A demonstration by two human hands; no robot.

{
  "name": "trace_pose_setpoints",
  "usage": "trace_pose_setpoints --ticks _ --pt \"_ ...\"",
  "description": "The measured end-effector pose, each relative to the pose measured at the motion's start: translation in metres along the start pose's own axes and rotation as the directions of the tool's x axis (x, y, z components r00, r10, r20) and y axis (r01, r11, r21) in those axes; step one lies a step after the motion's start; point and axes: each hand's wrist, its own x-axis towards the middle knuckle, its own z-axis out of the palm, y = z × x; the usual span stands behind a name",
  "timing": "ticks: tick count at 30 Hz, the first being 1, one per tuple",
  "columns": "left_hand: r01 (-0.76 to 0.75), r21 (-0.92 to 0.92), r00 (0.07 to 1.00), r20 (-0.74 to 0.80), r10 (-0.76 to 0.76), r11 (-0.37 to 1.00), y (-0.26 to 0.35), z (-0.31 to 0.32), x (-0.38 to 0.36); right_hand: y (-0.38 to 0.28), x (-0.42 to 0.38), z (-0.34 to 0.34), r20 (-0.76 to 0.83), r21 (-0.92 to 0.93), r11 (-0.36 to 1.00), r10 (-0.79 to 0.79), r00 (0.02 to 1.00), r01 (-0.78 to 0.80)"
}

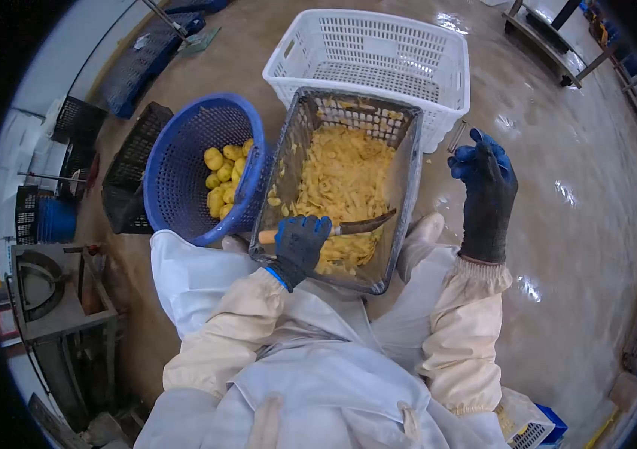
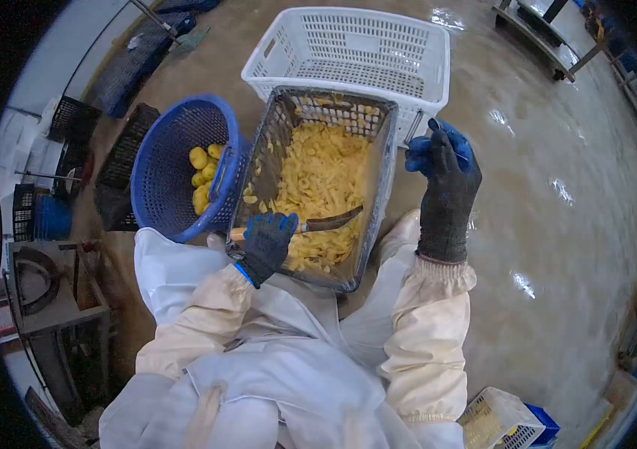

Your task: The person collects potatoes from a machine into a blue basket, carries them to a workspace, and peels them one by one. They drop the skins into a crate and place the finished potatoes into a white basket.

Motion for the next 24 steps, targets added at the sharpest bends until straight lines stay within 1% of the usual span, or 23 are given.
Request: trace_pose_setpoints --ticks 2,3,5,6,7,8,9,10,11,12,13,14,15,16,18,24 --pt "-0.002 0.078 0.998 -0.064 0.007 0.997 -0.002 -0.023 0.005 0.001 0.001 0.000 -0.064 0.126 0.992 -0.002 0.998 0.010" --pt "-0.004 0.084 0.995 -0.097 0.012 0.996 -0.005 -0.026 0.006 0.000 0.000 -0.001 -0.062 0.130 0.991 -0.012 0.998 0.020" --pt "0.010 0.112 0.994 -0.109 0.003 0.994 -0.005 -0.037 0.008 0.000 -0.003 -0.004 -0.014 0.076 0.997 0.020 1.000 -0.018" --pt "0.024 0.135 0.993 -0.114 -0.009 0.991 -0.005 -0.040 0.009 -0.001 -0.003 -0.004 -0.012 0.079 0.997 0.015 1.000 -0.014" --pt "0.026 0.138 0.993 -0.118 -0.010 0.990 -0.007 -0.041 0.010 -0.002 -0.003 -0.005 -0.038 0.041 0.999 0.023 0.999 -0.021" --pt "0.041 0.052 0.990 -0.137 -0.033 0.998 -0.009 -0.040 0.012 -0.003 -0.003 -0.005 -0.064 0.002 1.000 0.029 0.998 -0.029" --pt "0.053 -0.033 0.986 -0.156 -0.058 0.998 -0.011 -0.040 0.013 -0.003 -0.002 -0.005 -0.060 0.006 1.000 0.024 0.998 -0.024" --pt "0.054 -0.027 0.985 -0.162 -0.057 0.998 -0.012 -0.038 0.015 -0.001 -0.002 -0.006 -0.073 0.070 0.998 0.014 0.997 -0.008" --pt "0.176 -0.698 0.964 -0.022 -0.266 0.694 -0.012 -0.037 0.015 0.001 -0.001 -0.007 -0.085 0.134 0.991 0.005 0.996 0.007" --pt "0.233 -0.972 0.923 0.220 -0.316 0.002 -0.012 -0.037 0.015 0.001 -0.001 -0.007 -0.083 0.139 0.990 0.000 0.997 0.011" --pt "0.230 -0.973 0.923 0.216 -0.318 0.007 -0.013 -0.039 0.014 0.001 -0.002 -0.007 -0.071 0.147 0.989 0.007 0.997 0.004" --pt "0.226 -0.928 0.934 0.293 -0.206 -0.295 -0.014 -0.048 0.012 0.001 -0.001 -0.008 -0.060 0.154 0.988 0.013 0.998 -0.004" --pt "0.233 -0.790 0.941 0.331 -0.074 -0.568 -0.014 -0.054 0.011 0.003 0.000 -0.009 -0.059 0.158 0.987 0.010 0.998 0.000" --pt "0.232 -0.792 0.942 0.328 -0.075 -0.564 -0.014 -0.054 0.010 0.005 0.000 -0.010 -0.041 0.178 0.984 0.010 0.999 -0.003" --pt "0.261 -0.678 0.933 0.361 -0.002 -0.688 -0.015 -0.053 0.009 0.006 0.000 -0.012 -0.028 0.199 0.980 0.011 1.000 -0.005" --pt "0.244 -0.702 0.943 0.333 -0.006 -0.669 -0.014 -0.055 0.008 0.005 -0.002 -0.011 -0.037 0.185 0.983 0.014 0.999 -0.007"
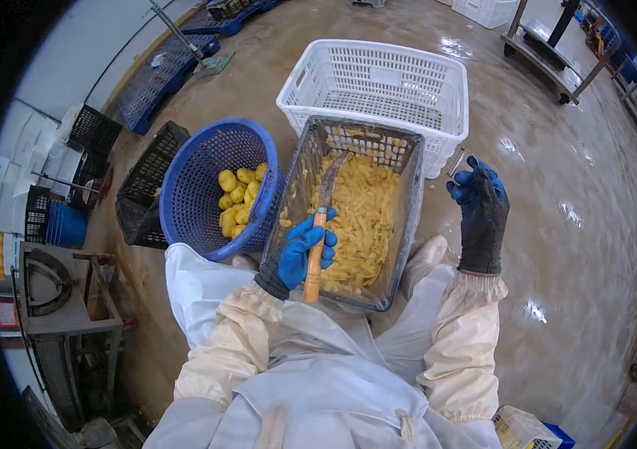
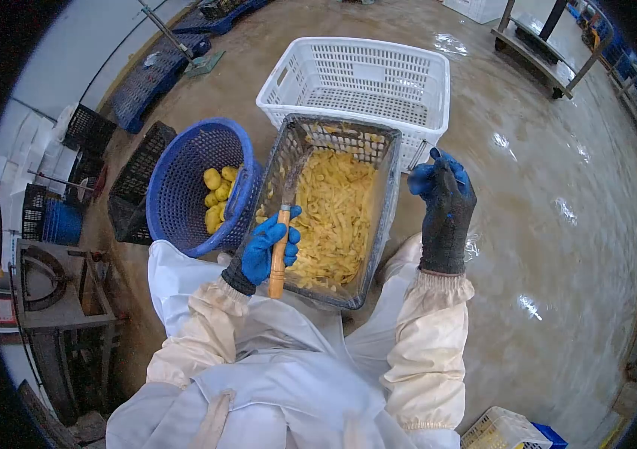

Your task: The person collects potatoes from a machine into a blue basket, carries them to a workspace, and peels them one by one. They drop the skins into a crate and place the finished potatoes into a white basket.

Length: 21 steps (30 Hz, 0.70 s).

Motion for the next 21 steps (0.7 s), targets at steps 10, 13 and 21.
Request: trace_pose_setpoints --ticks 10,13,21 --pt "-0.007 0.021 0.999 -0.031 0.008 1.000 -0.002 0.011 0.005 0.003 0.002 -0.001 -0.041 0.068 0.998 0.008 0.999 -0.006" --pt "0.024 -0.035 0.999 -0.039 -0.026 0.999 -0.004 0.017 0.010 0.003 0.000 0.002 -0.028 -0.012 1.000 0.019 0.999 -0.020" --pt "0.105 0.007 0.987 0.118 -0.105 0.994 0.006 0.060 0.004 0.036 -0.021 0.045 0.334 -0.318 0.920 0.337 0.880 -0.231"
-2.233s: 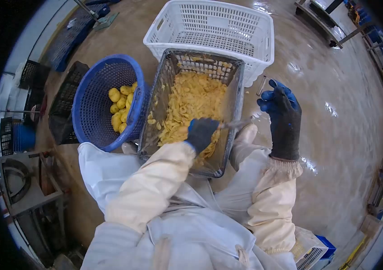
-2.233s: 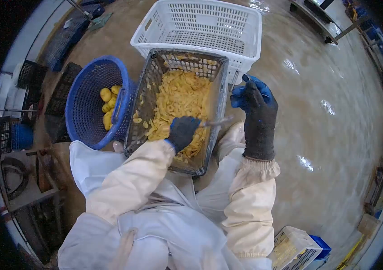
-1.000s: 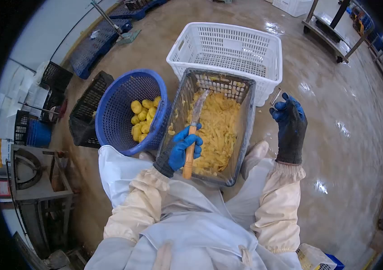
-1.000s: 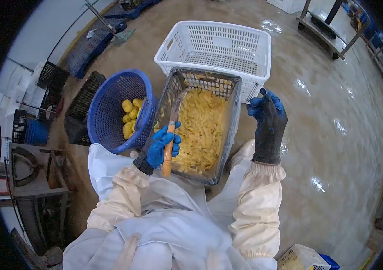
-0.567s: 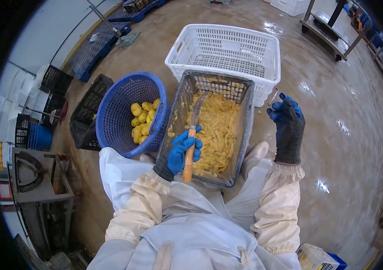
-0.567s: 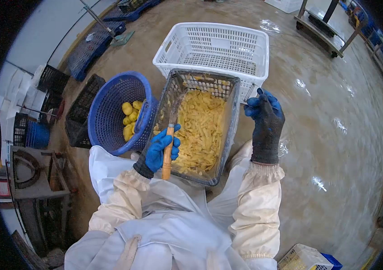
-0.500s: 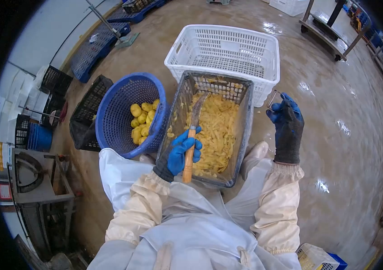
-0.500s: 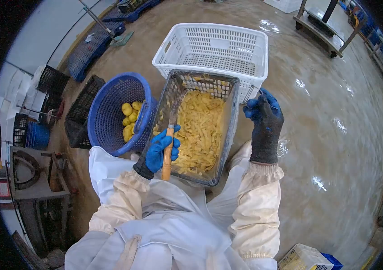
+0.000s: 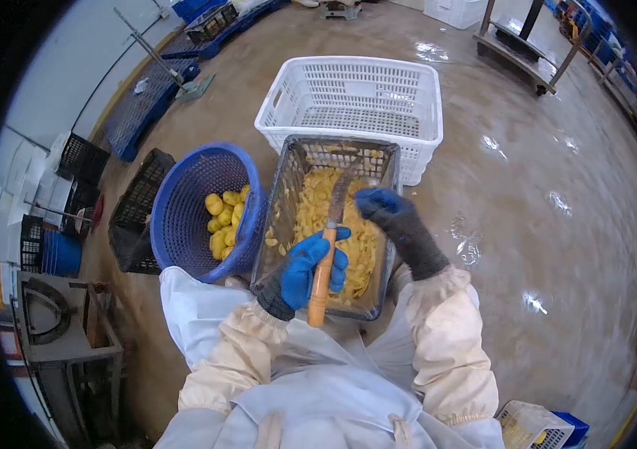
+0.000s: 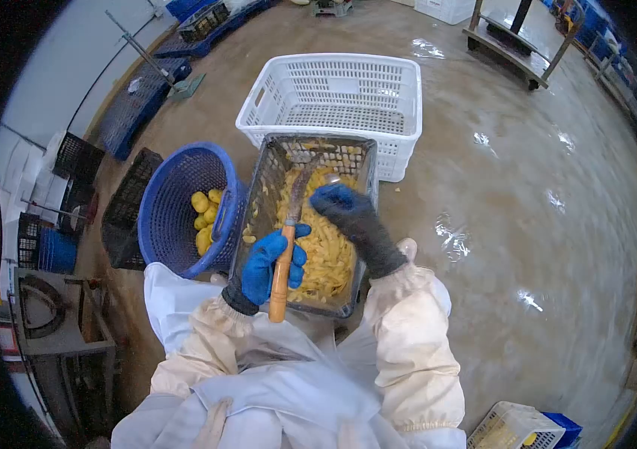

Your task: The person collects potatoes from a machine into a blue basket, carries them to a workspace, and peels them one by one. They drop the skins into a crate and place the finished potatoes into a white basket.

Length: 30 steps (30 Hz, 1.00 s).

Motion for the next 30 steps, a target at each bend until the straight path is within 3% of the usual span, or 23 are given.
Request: trace_pose_setpoints --ticks 1,2,6,10,12,15,17,21,23,25,27,30 --pt "0.001 0.003 1.000 0.007 -0.001 1.000 0.000 0.007 0.000 0.000 0.000 0.007 0.103 -0.046 0.998 0.041 0.994 -0.036" --pt "0.017 0.031 1.000 -0.012 -0.016 0.999 0.000 0.014 -0.001 -0.002 0.000 0.012 0.130 0.018 0.983 0.179 0.975 -0.183" --pt "0.033 0.083 0.997 -0.068 -0.027 0.996 -0.002 0.029 -0.001 0.004 0.001 0.015 0.045 0.171 0.980 0.097 0.994 -0.103" --pt "0.064 0.073 0.996 -0.071 -0.059 0.995 -0.002 0.026 -0.001 -0.004 -0.006 0.017 0.029 0.264 0.957 0.118 0.993 -0.121" --pt "0.070 0.090 0.995 -0.081 -0.063 0.993 -0.002 0.030 -0.003 -0.002 -0.004 0.015 -0.112 0.118 0.990 0.085 0.990 -0.071" --pt "0.078 0.129 0.994 -0.087 -0.067 0.989 -0.003 0.035 -0.009 0.001 0.005 0.003 -0.214 0.266 0.964 0.071 0.974 -0.012" --pt "0.078 0.151 0.994 -0.081 -0.066 0.986 -0.005 0.035 -0.011 0.005 0.004 0.001 -0.225 0.242 0.970 0.020 0.974 0.036" --pt "0.084 0.207 0.992 -0.105 -0.063 0.975 -0.005 0.034 -0.021 0.008 0.015 -0.046 -0.586 0.253 0.917 -0.107 0.803 0.307" --pt "0.059 0.205 0.993 -0.114 -0.036 0.977 -0.005 0.030 -0.025 0.000 0.010 -0.067 -0.636 0.179 0.908 -0.187 0.749 0.379" --pt "0.017 0.217 0.990 -0.138 0.013 0.976 -0.006 0.021 -0.022 0.002 0.004 -0.058 -0.621 0.280 0.880 -0.138 0.771 0.383" --pt "0.009 0.212 0.988 -0.152 0.024 0.977 -0.005 0.023 -0.018 0.005 0.003 -0.038 -0.354 0.200 0.977 0.009 0.935 0.066" --pt "0.000 0.216 0.988 -0.152 0.034 0.976 -0.007 0.028 -0.011 0.006 -0.002 0.006 -0.035 0.140 0.981 0.136 0.990 -0.130"
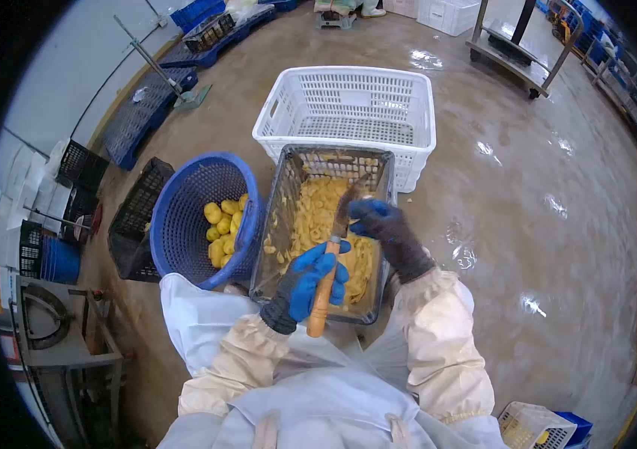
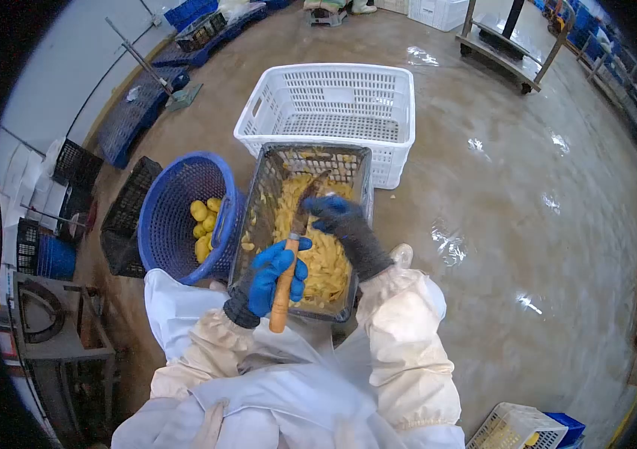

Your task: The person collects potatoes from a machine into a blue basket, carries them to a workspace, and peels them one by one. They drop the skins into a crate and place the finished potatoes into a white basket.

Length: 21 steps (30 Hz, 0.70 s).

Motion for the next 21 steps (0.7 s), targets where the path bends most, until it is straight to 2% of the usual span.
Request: trace_pose_setpoints --ticks 1,2,3,5,11,18,20,21 --pt "-0.001 0.006 1.000 0.005 0.001 1.000 -0.001 0.002 0.002 0.006 0.001 0.006 0.111 -0.082 0.996 0.051 0.993 -0.042" --pt "-0.001 0.008 1.000 0.005 0.001 1.000 -0.002 0.004 0.002 0.006 0.000 0.010 0.202 0.006 0.994 0.106 0.974 -0.109" --pt "-0.006 0.014 1.000 -0.002 0.006 1.000 -0.002 0.007 0.002 0.005 -0.001 0.012 0.202 0.008 0.994 0.105 0.974 -0.109" --pt "-0.007 0.019 1.000 -0.012 0.008 1.000 -0.002 0.008 0.002 0.003 -0.004 0.017 0.129 0.160 0.984 0.053 0.990 -0.073" --pt "-0.016 0.095 1.000 -0.019 0.018 0.995 -0.002 0.010 0.002 0.008 -0.004 0.015 0.068 0.195 0.980 0.012 0.998 -0.025" --pt "-0.016 0.095 0.999 -0.037 0.019 0.995 -0.001 0.011 0.003 0.009 0.001 0.013 -0.004 0.173 0.982 0.071 0.997 -0.069" --pt "-0.011 0.096 0.999 -0.036 0.014 0.995 -0.001 0.012 0.003 0.005 0.000 0.011 -0.055 0.211 0.977 -0.012 0.998 0.023" --pt "-0.004 0.091 1.000 -0.023 0.007 0.996 -0.003 0.013 0.002 0.007 0.003 0.004 -0.056 0.211 0.977 -0.010 0.998 0.022"
